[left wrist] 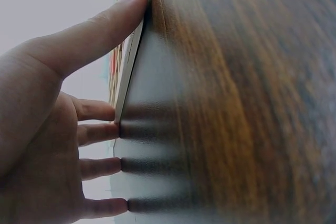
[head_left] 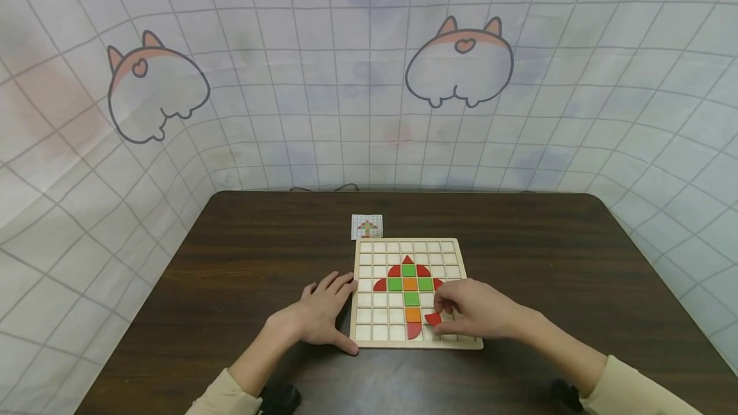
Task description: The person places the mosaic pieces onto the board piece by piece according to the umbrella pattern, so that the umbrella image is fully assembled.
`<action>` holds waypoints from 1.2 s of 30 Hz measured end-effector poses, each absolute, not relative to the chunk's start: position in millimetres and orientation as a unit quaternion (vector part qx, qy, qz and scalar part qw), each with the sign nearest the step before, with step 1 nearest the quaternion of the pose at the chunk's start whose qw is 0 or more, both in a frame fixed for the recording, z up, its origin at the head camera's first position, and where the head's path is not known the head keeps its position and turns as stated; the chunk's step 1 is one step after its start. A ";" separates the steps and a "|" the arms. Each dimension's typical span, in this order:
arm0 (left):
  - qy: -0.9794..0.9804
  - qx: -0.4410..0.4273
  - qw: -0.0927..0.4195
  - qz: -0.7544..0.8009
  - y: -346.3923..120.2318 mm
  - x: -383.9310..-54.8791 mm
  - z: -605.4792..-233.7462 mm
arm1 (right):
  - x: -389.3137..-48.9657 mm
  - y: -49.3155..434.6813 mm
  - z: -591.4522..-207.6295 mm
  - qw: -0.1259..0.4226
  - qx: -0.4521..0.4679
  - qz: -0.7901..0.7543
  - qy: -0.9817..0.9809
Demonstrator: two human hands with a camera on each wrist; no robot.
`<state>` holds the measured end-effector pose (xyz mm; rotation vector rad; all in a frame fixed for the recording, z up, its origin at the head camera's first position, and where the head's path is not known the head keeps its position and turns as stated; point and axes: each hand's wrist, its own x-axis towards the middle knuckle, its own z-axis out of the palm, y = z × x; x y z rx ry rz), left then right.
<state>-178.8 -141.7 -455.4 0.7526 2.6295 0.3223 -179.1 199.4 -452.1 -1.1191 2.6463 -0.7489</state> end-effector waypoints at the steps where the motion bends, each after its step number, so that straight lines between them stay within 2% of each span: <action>1: 0.937 0.268 0.192 0.115 -141.7 -179.0 -455.8 | -178.8 196.3 -452.4 0.084 -0.377 -0.248 0.889; 19: 0.938 0.264 0.194 0.117 -141.2 -178.3 -453.0 | -172.0 146.8 -461.2 0.070 -0.395 -0.201 0.894; 27: 0.936 0.264 0.199 0.122 -142.5 -175.4 -456.3 | -166.4 134.4 -464.6 0.082 -0.391 -0.203 0.894; 36: 0.940 0.258 0.193 0.114 -141.5 -178.9 -457.9 | -167.2 131.8 -463.3 0.070 -0.378 -0.181 0.905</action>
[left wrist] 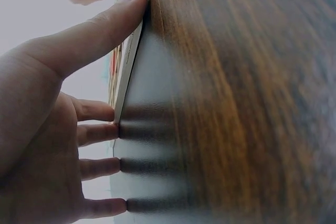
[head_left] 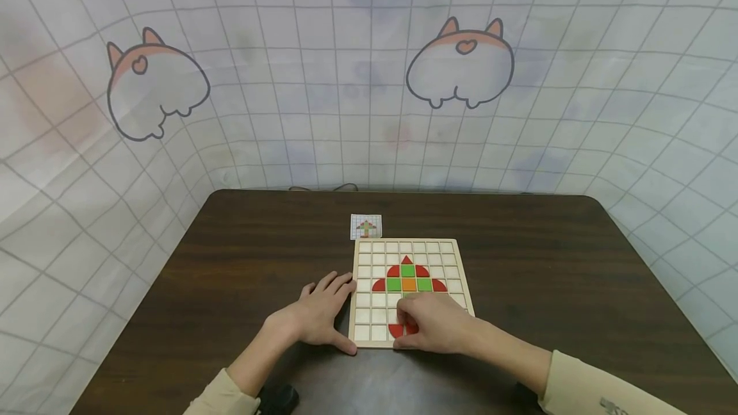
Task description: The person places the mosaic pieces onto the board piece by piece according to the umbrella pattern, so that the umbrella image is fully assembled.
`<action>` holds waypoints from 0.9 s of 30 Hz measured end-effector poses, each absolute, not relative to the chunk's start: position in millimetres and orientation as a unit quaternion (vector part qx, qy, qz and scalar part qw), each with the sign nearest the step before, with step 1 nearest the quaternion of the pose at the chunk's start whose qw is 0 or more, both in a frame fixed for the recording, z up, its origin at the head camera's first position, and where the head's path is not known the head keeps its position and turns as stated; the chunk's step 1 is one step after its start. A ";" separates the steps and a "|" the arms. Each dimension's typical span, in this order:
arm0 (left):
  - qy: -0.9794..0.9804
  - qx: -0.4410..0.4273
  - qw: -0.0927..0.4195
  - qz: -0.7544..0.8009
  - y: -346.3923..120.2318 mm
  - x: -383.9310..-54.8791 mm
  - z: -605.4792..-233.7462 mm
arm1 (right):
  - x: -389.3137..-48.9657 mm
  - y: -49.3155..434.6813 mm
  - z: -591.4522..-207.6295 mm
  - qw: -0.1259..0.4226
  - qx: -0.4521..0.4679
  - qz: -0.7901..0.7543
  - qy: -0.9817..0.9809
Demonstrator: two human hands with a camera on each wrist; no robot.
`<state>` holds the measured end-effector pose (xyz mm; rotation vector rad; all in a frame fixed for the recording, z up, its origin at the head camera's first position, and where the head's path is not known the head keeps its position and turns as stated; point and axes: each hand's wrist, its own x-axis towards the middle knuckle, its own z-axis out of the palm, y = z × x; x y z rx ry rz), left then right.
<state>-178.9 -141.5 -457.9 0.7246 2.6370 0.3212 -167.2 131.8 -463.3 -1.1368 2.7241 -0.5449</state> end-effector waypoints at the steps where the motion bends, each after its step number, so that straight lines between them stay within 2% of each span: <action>1: 0.940 0.258 0.193 0.115 -141.4 -179.1 -457.5 | -167.4 132.0 -463.0 0.070 -0.377 -0.182 0.905; 27: 0.938 0.270 0.187 0.113 -143.0 -178.6 -456.8 | -168.5 143.8 -459.8 0.060 -0.389 -0.205 0.896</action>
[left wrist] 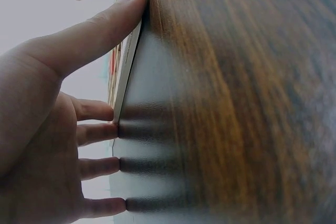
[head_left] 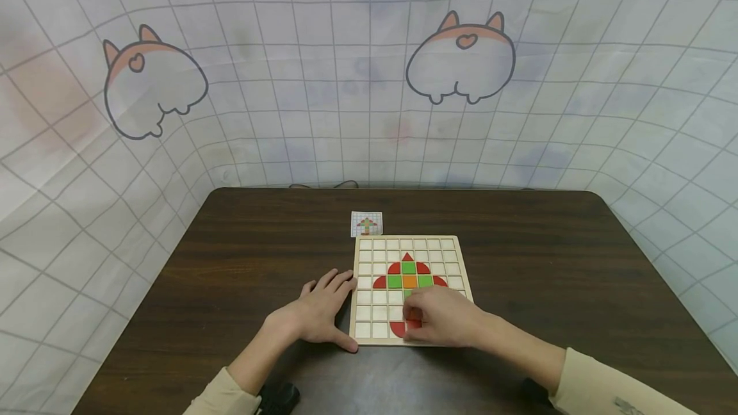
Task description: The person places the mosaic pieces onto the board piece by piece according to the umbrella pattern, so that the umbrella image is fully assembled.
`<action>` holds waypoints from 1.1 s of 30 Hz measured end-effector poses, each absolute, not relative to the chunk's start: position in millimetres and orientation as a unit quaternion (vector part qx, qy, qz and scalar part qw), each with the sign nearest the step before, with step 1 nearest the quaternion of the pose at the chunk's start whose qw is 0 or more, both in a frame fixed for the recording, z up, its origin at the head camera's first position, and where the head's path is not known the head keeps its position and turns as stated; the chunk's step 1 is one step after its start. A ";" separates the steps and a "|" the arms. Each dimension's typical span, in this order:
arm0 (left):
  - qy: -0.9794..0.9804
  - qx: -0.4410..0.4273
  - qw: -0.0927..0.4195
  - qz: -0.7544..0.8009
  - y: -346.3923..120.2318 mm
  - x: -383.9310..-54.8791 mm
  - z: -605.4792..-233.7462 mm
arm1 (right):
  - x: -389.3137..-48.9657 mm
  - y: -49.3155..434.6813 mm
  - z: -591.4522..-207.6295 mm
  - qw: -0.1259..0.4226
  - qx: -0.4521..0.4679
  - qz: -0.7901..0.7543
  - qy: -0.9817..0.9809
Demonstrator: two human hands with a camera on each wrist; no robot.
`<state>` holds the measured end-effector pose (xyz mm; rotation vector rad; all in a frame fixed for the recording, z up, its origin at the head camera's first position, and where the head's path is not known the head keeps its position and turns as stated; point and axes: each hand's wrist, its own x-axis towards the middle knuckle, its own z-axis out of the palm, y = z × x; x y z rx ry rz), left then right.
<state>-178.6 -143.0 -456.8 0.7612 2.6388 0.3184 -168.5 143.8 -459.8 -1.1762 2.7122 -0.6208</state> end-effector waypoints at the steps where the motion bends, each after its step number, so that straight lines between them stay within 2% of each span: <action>1: 0.938 0.270 0.188 0.112 -142.8 -178.6 -456.4 | -168.9 145.6 -460.1 0.060 -0.387 -0.207 0.897; 14: 0.937 0.271 0.189 0.109 -142.5 -178.7 -455.0 | -169.9 152.2 -459.6 0.057 -0.394 -0.204 0.894; 24: 0.938 0.269 0.191 0.106 -142.9 -180.1 -456.7 | -169.3 150.7 -459.3 0.028 -0.423 -0.177 0.888; 33: 0.938 0.268 0.193 0.105 -142.6 -180.2 -457.9 | -171.4 156.4 -456.1 0.037 -0.392 -0.207 0.895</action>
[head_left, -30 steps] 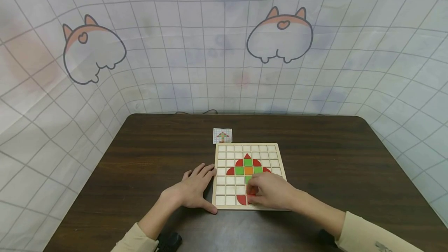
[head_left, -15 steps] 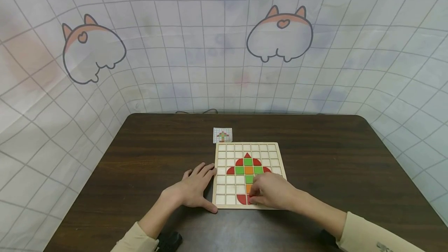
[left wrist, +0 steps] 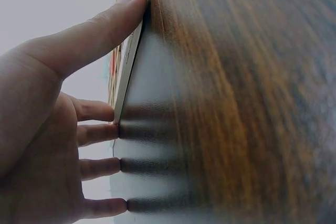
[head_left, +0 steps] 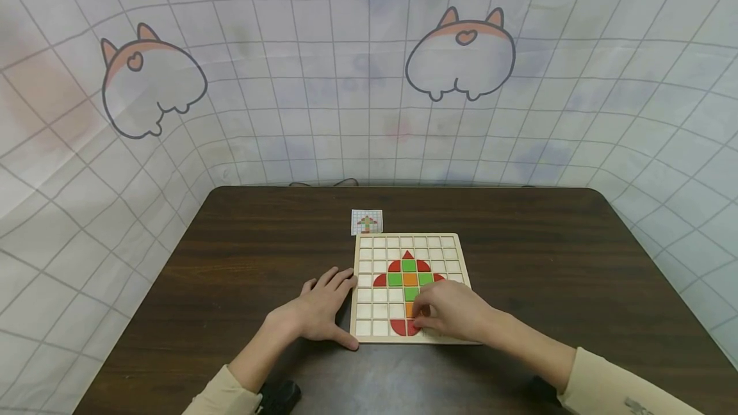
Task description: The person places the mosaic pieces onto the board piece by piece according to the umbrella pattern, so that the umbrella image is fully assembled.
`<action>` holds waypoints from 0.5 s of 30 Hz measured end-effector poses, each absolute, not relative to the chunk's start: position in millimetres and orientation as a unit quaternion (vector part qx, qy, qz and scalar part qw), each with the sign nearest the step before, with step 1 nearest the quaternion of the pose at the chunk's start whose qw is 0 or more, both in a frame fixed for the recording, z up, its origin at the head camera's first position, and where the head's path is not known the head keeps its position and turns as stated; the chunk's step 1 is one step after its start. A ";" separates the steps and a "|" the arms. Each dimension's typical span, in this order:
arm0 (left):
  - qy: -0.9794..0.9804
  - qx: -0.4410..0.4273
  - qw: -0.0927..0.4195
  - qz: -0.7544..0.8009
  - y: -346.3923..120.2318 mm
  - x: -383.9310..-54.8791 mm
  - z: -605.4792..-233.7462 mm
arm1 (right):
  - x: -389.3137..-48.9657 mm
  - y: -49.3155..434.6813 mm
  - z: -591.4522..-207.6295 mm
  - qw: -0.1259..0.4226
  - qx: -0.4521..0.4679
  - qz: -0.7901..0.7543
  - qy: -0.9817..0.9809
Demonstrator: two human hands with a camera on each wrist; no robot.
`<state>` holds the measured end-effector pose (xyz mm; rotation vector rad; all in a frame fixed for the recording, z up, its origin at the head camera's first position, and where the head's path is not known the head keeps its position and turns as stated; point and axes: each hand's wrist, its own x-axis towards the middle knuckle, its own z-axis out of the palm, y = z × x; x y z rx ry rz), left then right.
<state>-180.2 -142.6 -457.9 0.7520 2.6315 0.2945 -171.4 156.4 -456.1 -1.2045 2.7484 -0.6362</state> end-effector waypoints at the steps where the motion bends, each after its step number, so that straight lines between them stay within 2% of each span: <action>1: 0.938 0.269 0.193 0.106 -142.6 -180.2 -458.0 | -172.3 158.4 -455.5 0.035 -0.390 -0.207 0.897; 7: 0.937 0.270 0.193 0.108 -143.7 -179.2 -457.2 | -177.8 171.4 -455.4 0.019 -0.371 -0.216 0.903; 15: 0.937 0.264 0.195 0.122 -146.8 -177.2 -454.2 | -178.6 176.6 -453.9 0.037 -0.373 -0.227 0.899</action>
